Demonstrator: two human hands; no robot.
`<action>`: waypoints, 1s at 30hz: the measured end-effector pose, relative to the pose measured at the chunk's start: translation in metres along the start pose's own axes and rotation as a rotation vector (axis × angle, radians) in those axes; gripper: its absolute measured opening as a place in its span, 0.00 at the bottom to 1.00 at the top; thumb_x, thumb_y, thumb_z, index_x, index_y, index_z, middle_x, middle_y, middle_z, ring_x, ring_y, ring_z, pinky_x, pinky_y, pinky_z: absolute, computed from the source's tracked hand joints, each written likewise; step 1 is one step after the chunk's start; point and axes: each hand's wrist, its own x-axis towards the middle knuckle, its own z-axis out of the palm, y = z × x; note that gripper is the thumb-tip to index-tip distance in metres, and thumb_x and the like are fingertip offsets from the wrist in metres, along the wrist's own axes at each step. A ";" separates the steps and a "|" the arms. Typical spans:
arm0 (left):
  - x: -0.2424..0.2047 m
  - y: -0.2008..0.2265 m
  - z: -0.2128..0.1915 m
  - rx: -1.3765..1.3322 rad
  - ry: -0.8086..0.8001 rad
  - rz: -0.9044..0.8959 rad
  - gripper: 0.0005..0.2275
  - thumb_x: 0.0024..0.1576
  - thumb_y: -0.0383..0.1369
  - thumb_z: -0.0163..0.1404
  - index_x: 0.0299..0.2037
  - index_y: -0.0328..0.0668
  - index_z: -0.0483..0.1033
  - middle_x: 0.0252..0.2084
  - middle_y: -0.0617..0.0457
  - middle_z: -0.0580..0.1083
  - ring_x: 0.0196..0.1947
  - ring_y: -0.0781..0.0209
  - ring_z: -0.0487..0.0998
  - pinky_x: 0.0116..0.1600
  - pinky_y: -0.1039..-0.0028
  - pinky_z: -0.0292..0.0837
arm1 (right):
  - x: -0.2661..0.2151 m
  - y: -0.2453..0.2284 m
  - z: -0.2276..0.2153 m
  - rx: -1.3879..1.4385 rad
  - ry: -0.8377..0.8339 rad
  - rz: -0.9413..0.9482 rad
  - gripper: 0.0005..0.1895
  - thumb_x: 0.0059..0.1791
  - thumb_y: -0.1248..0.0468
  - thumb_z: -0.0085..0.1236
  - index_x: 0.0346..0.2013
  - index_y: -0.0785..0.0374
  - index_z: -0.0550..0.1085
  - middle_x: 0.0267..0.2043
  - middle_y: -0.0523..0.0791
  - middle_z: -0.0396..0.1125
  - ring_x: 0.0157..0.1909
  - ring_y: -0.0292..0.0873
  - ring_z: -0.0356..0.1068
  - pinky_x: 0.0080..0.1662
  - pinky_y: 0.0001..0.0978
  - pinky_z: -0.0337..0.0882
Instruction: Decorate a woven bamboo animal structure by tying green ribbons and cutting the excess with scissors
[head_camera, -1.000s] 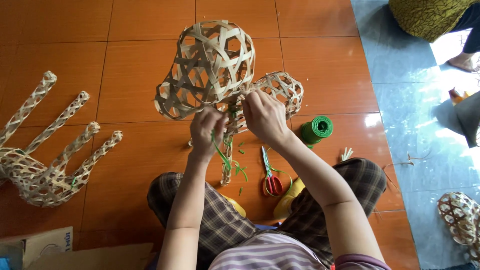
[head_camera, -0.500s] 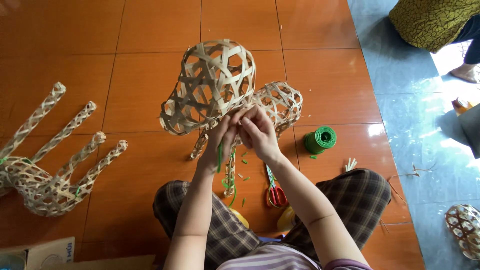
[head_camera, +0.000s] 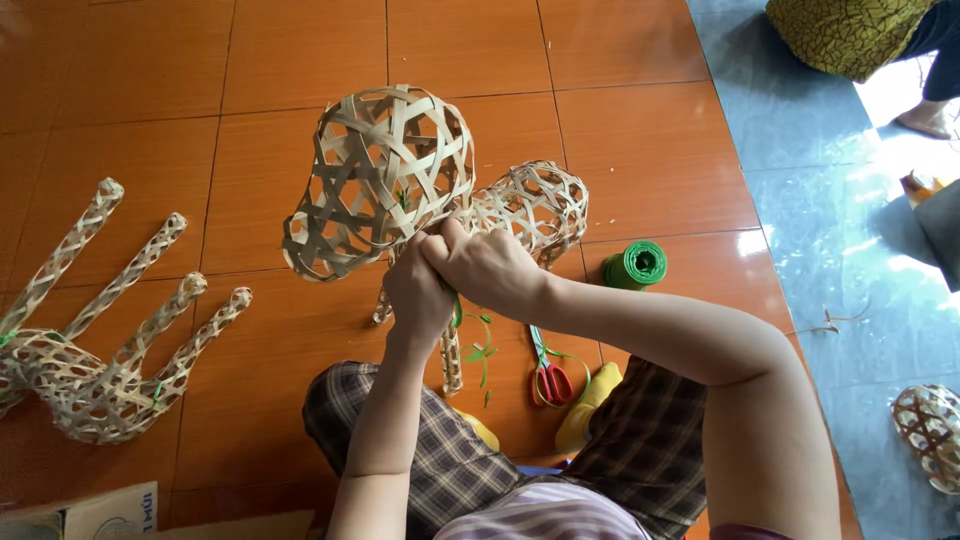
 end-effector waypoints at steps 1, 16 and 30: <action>0.000 0.001 0.000 0.009 0.012 -0.018 0.05 0.56 0.31 0.45 0.41 0.45 0.66 0.26 0.56 0.70 0.26 0.51 0.77 0.33 0.63 0.74 | -0.001 -0.001 0.003 0.011 0.038 0.015 0.13 0.46 0.71 0.45 0.43 0.56 0.61 0.38 0.42 0.59 0.23 0.46 0.75 0.26 0.41 0.74; 0.014 -0.030 -0.026 -0.479 -0.061 0.241 0.05 0.59 0.29 0.58 0.41 0.37 0.77 0.40 0.45 0.79 0.38 0.49 0.81 0.43 0.64 0.78 | -0.023 -0.013 0.058 1.396 0.514 0.213 0.08 0.47 0.65 0.67 0.28 0.59 0.74 0.28 0.41 0.60 0.29 0.40 0.64 0.31 0.33 0.66; 0.026 -0.004 -0.047 -0.606 0.007 0.210 0.07 0.50 0.19 0.64 0.36 0.37 0.83 0.31 0.47 0.81 0.29 0.54 0.82 0.35 0.69 0.78 | -0.013 -0.001 0.043 0.752 0.818 -0.112 0.22 0.52 0.79 0.45 0.61 0.69 0.71 0.48 0.59 0.72 0.38 0.56 0.77 0.37 0.44 0.80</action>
